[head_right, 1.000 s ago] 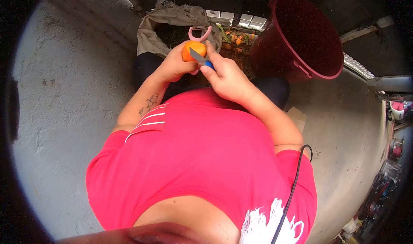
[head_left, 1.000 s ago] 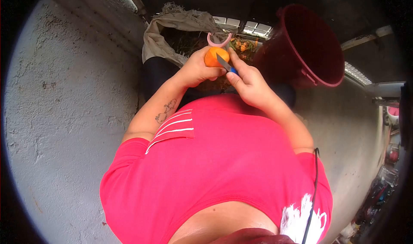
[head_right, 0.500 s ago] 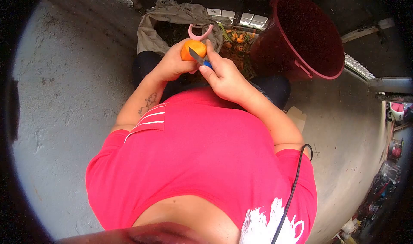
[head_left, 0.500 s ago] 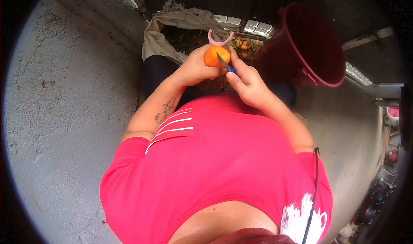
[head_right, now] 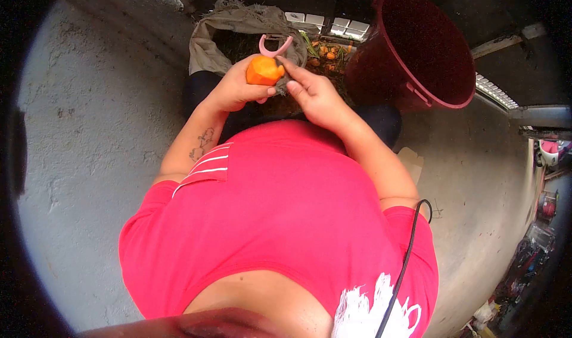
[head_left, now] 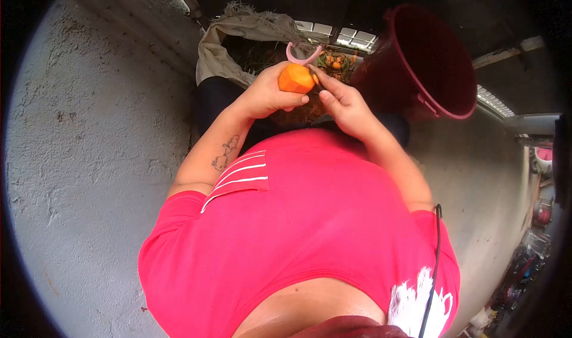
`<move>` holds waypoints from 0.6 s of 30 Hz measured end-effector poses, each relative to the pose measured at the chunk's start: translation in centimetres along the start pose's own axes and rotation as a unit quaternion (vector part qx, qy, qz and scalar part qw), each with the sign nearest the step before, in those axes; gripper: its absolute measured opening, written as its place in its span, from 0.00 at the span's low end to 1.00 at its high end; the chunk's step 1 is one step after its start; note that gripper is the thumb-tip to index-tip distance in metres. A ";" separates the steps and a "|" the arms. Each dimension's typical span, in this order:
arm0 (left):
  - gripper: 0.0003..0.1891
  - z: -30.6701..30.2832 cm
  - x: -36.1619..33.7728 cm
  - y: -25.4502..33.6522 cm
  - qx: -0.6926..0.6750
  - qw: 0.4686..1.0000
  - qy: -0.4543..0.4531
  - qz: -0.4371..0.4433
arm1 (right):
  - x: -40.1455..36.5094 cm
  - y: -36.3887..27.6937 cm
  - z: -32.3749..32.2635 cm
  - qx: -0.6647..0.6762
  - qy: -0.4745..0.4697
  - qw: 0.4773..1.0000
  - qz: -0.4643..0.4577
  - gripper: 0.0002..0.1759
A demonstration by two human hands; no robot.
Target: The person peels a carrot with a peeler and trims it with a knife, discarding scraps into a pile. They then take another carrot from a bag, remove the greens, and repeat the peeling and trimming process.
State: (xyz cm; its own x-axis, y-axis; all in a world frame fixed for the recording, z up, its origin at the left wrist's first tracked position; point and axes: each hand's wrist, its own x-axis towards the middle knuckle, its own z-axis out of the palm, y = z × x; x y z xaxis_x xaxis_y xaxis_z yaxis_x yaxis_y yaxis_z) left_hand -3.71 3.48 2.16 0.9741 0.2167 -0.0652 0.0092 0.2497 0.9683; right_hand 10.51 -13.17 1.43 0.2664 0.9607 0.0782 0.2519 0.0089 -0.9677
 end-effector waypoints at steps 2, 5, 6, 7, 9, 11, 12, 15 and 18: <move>0.25 -0.3 0.0 -0.3 -0.044 0.999 -0.027 -0.016 | -0.3 0.0 -0.9 0.111 -0.021 0.986 0.119 0.32; 0.25 -0.1 0.4 -0.5 -0.047 0.998 -0.036 -0.025 | -0.4 -2.2 -0.9 0.254 -0.001 0.944 0.208 0.30; 0.26 0.0 0.6 -1.0 0.099 0.994 0.006 0.040 | -0.2 -2.3 -0.3 0.187 0.016 0.962 0.197 0.32; 0.26 0.3 0.9 -1.9 0.243 0.963 0.048 0.105 | 0.0 -2.3 0.1 0.118 0.034 0.975 0.186 0.33; 0.32 1.8 1.8 -2.5 0.411 0.887 0.108 0.182 | 0.7 0.6 0.7 -0.127 0.131 0.983 -0.002 0.35; 0.38 3.1 1.7 -2.8 0.392 0.893 0.087 0.203 | 0.5 0.1 -0.3 -0.108 0.118 0.986 0.050 0.32; 0.40 3.3 1.7 -2.9 0.391 0.893 0.074 0.211 | 0.5 0.0 -1.2 -0.100 0.110 0.986 0.074 0.31; 0.39 2.2 1.6 -3.4 0.392 0.914 0.015 0.099 | -0.7 -1.8 -5.7 -0.233 0.204 0.948 0.067 0.26; 0.33 1.5 1.9 -4.8 0.356 0.934 0.023 0.023 | -2.0 -3.9 -11.2 -0.322 0.470 0.815 0.102 0.42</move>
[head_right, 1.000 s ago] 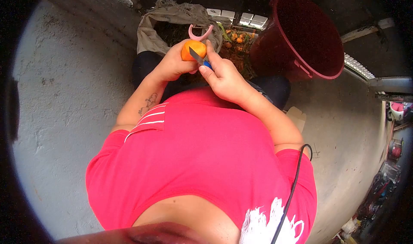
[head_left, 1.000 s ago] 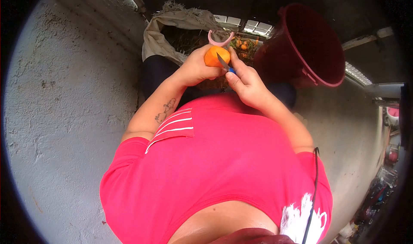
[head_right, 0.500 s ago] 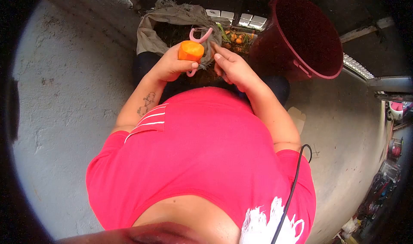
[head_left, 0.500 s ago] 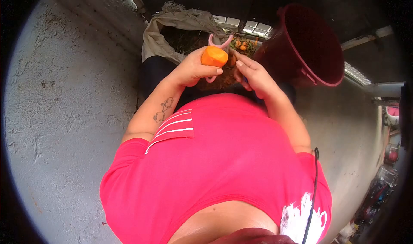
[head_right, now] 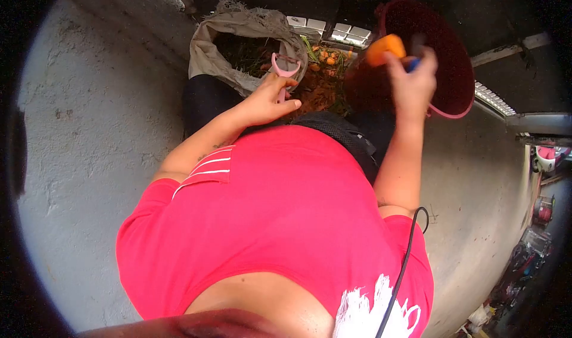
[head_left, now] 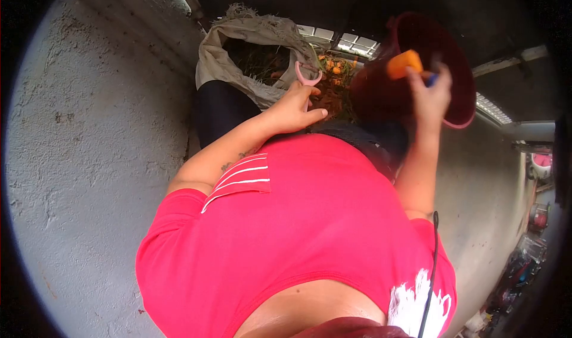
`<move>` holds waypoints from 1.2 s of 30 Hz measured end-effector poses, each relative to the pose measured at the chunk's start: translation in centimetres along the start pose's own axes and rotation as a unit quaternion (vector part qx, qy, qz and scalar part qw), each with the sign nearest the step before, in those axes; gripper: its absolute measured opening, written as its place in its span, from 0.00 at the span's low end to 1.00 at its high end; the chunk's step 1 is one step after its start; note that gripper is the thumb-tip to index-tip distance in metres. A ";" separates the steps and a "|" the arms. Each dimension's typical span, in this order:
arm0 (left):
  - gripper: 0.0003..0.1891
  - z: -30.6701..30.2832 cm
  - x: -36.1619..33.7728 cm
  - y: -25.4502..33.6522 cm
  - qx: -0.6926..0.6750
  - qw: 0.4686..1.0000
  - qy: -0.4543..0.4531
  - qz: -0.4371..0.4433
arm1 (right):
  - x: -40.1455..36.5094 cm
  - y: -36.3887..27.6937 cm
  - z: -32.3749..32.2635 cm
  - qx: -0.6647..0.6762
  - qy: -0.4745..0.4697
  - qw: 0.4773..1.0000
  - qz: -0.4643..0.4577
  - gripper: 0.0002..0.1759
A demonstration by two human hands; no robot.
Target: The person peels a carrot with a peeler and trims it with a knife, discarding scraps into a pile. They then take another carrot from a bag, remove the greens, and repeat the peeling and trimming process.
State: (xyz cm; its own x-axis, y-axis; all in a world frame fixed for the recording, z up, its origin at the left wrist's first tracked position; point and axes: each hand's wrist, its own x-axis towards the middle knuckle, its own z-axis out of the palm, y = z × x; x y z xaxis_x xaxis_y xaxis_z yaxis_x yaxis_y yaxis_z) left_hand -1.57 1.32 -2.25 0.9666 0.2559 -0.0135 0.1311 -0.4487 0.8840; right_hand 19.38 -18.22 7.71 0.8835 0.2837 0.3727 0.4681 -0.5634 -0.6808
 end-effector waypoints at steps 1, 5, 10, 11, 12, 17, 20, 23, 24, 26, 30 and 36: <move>0.30 0.2 0.3 -0.1 -0.029 0.999 -0.008 -0.025 | 0.7 0.9 -0.2 -0.055 0.081 0.991 -0.085 0.41; 0.26 -0.1 2.2 1.9 -0.300 0.941 -0.117 -0.107 | -0.5 1.9 2.2 0.084 -0.087 0.990 -0.078 0.17; 0.30 1.5 3.6 3.0 -0.488 0.863 -0.122 0.048 | -6.2 -0.3 6.1 0.349 -0.381 0.830 0.209 0.20; 0.30 1.5 3.7 3.1 -0.465 0.875 -0.132 0.044 | -6.5 -0.1 6.5 0.386 -0.378 0.815 0.210 0.18; 0.30 1.6 3.8 3.1 -0.441 0.885 -0.142 0.039 | -6.7 0.2 6.8 0.421 -0.373 0.799 0.211 0.16; 0.26 -0.1 5.9 -1.2 -0.343 0.926 -0.135 0.080 | -5.5 1.4 6.7 0.365 -0.331 0.841 0.223 0.13; 0.15 -2.1 11.6 -10.3 0.012 0.994 0.105 -0.035 | -4.8 1.5 6.7 0.363 -0.285 0.856 0.233 0.12; 0.15 -3.4 15.5 -21.8 0.288 0.925 0.144 -0.202 | -4.2 1.8 6.2 0.366 -0.263 0.863 0.227 0.11; 0.17 -3.7 15.4 -21.6 0.298 0.918 0.063 -0.255 | -4.2 1.8 6.0 0.357 -0.255 0.869 0.228 0.11; 0.19 -3.2 15.1 -22.1 0.314 0.896 -0.011 -0.314 | -4.0 1.7 5.5 0.335 -0.242 0.885 0.215 0.11; 0.21 0.6 15.4 -31.1 0.360 0.867 -0.086 -0.333 | -4.0 2.8 5.2 0.352 -0.220 0.882 0.222 0.12; 0.37 -3.3 16.6 -28.2 0.324 0.867 -0.161 -0.342 | -3.5 3.3 5.1 0.354 -0.210 0.887 0.211 0.12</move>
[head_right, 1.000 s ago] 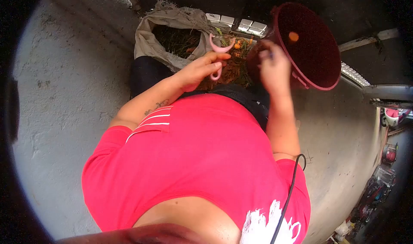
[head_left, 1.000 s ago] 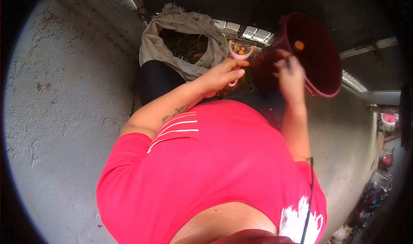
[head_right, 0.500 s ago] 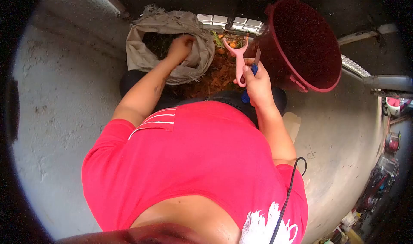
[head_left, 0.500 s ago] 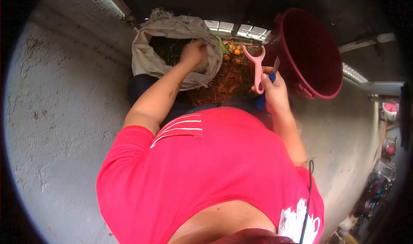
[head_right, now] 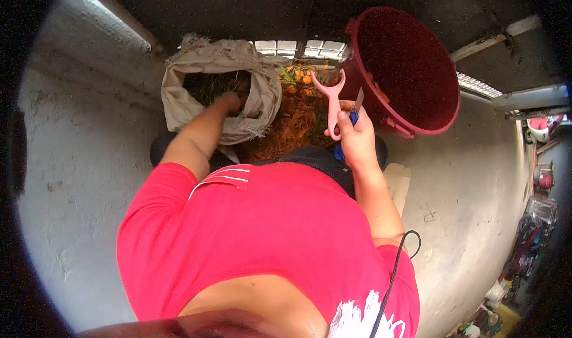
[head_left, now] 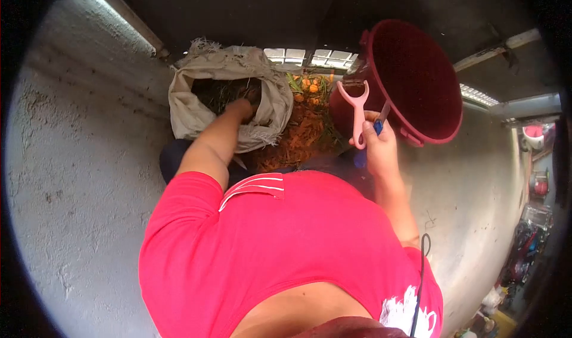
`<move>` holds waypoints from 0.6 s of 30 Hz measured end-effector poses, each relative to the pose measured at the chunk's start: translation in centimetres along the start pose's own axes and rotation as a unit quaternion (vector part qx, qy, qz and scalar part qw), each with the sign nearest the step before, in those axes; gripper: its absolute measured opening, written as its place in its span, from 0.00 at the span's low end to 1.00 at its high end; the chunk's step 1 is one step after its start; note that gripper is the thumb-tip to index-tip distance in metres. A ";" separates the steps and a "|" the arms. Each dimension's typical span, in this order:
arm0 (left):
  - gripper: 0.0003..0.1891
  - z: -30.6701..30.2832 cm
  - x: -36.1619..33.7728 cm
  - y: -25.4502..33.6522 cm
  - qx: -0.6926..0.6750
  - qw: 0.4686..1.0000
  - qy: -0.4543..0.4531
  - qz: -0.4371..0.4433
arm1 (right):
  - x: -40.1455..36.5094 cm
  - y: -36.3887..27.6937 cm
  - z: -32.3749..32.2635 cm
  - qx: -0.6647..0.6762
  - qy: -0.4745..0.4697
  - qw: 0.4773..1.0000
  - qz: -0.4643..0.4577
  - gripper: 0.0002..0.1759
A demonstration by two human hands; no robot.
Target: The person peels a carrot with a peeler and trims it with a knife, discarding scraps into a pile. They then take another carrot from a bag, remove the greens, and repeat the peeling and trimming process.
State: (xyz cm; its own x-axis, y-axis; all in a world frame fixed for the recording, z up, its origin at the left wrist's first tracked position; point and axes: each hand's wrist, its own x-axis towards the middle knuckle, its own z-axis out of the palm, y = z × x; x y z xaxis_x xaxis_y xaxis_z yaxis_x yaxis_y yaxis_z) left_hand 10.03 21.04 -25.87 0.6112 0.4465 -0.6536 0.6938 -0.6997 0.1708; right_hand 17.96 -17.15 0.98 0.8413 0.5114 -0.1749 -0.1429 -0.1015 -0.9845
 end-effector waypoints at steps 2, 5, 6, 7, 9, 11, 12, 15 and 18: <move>0.41 -6.0 -5.8 0.1 -0.012 0.999 -0.014 0.033 | 0.0 -0.4 0.3 0.004 -0.004 1.000 0.001 0.12; 0.30 -12.4 -10.2 -2.2 -0.096 0.994 -0.047 0.034 | -0.5 -0.7 0.9 0.015 -0.025 1.000 -0.001 0.13; 0.24 -12.5 -9.0 -4.6 -0.159 0.983 -0.062 0.067 | -0.6 -0.8 1.0 0.015 -0.033 0.999 -0.003 0.13; 0.21 -12.9 -10.1 -5.7 -0.286 0.951 -0.071 0.091 | -0.8 -0.4 1.3 0.019 -0.044 0.999 -0.006 0.13; 0.20 -12.0 -12.2 -6.3 -0.503 0.849 -0.060 0.152 | -1.3 -0.1 2.4 0.004 -0.056 0.998 0.013 0.13; 0.27 -11.5 -19.5 -2.1 -0.563 0.797 -0.096 0.195 | -1.9 0.7 3.5 -0.024 -0.087 0.996 0.020 0.13; 0.26 -10.4 -21.5 -0.3 -0.608 0.732 -0.140 0.273 | -2.3 0.7 4.3 -0.039 -0.099 0.994 0.019 0.12; 0.25 -5.9 -26.3 5.4 -0.726 0.555 -0.243 0.327 | -3.8 -0.1 6.2 -0.181 -0.121 0.973 -0.072 0.12; 0.26 -2.0 -27.6 8.5 -0.733 0.481 -0.257 0.406 | -4.8 -0.7 6.5 -0.263 -0.155 0.936 -0.176 0.13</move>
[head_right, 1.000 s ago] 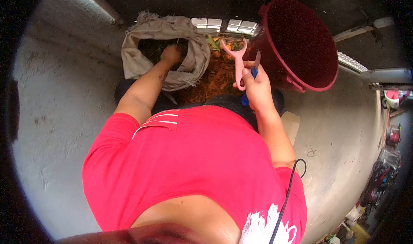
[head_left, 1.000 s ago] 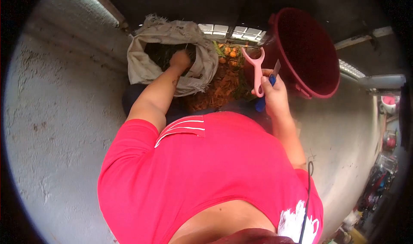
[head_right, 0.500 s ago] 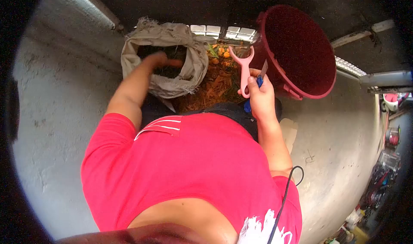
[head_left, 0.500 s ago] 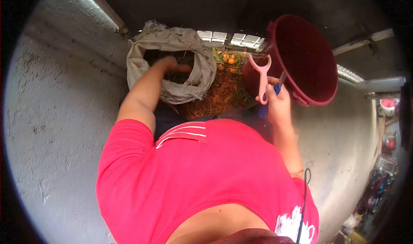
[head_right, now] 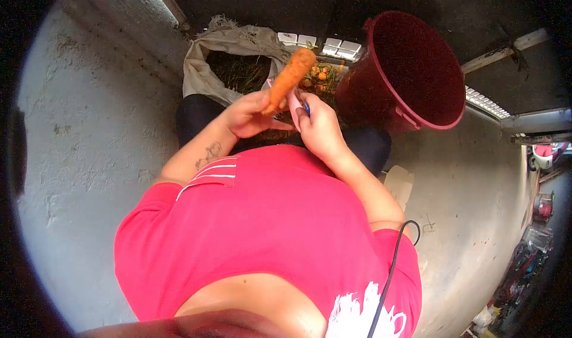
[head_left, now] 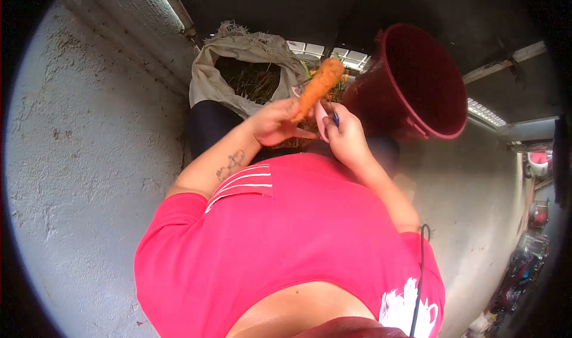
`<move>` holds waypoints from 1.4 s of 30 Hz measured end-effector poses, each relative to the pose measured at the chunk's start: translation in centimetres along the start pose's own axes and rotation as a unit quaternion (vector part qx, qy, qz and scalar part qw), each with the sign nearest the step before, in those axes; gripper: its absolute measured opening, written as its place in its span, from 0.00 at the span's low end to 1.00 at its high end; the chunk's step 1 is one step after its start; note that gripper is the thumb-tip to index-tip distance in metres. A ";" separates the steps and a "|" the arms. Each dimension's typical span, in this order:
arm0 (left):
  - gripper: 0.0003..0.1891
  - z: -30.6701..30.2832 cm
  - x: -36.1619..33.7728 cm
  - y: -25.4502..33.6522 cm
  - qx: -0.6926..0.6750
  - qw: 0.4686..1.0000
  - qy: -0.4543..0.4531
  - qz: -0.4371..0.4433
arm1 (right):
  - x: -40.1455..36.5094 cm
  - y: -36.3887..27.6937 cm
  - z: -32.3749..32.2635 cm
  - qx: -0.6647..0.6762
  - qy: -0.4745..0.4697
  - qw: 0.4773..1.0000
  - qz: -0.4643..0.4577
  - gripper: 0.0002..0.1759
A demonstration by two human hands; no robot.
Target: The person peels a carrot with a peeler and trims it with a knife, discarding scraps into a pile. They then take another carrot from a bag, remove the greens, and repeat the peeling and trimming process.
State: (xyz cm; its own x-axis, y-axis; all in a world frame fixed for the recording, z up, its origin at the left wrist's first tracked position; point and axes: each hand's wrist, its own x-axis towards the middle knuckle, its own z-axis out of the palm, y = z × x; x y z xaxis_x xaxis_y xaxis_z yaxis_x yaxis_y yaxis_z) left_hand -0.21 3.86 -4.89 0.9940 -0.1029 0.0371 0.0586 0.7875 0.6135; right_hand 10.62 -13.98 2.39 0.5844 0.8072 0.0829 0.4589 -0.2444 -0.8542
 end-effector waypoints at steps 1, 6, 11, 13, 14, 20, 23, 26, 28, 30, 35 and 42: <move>0.23 1.7 0.1 -0.3 0.022 1.000 0.015 0.017 | -0.2 -0.1 -0.1 -0.004 -0.007 1.000 -0.013 0.14; 0.23 3.5 -0.6 0.2 0.203 0.973 0.092 0.054 | -1.4 0.7 -0.5 0.124 0.051 0.990 -0.041 0.16; 0.19 4.0 -2.3 1.0 0.724 0.630 0.184 0.212 | -1.3 0.4 -3.7 0.159 0.003 0.986 0.050 0.26; 0.17 4.1 -2.6 0.8 0.725 0.624 0.183 0.227 | -1.3 -0.7 -4.3 0.264 -0.042 0.960 0.080 0.29; 0.16 4.3 -2.8 0.6 0.725 0.621 0.182 0.235 | -1.3 -1.0 -4.3 0.261 -0.038 0.961 0.083 0.29; 0.14 5.6 -2.9 1.1 0.784 0.533 0.152 0.278 | -1.7 -1.1 -4.8 0.325 -0.075 0.939 0.089 0.29; 0.13 6.7 -3.1 1.8 0.800 0.516 0.158 0.262 | -1.9 -1.3 -5.4 0.339 -0.103 0.933 0.067 0.30; 0.14 7.4 -2.9 2.2 0.796 0.517 0.160 0.271 | -2.1 -1.1 -5.5 0.320 -0.108 0.941 0.034 0.31; 0.14 7.2 -2.9 2.1 0.798 0.516 0.162 0.268 | -2.3 -0.6 -5.4 0.311 -0.115 0.943 0.009 0.30; 0.14 7.1 -2.9 2.1 0.803 0.511 0.162 0.261 | -2.2 -0.4 -5.5 0.309 -0.106 0.945 0.022 0.30; 0.20 5.8 -3.0 1.9 0.823 0.470 0.151 0.281 | -1.9 0.1 -5.3 0.314 -0.083 0.945 0.035 0.29; 0.17 5.7 -3.0 2.1 0.830 0.453 0.155 0.288 | -1.3 1.3 -5.1 0.353 -0.072 0.933 0.013 0.23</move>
State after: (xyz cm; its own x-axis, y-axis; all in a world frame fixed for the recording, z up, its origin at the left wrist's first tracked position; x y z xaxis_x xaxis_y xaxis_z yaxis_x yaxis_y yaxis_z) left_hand -3.60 2.33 0.79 0.7813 0.1215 0.6122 -0.1134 -0.9369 0.3307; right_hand 13.89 -18.15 3.77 0.4702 0.8820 0.0317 -0.1389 0.1094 -0.9842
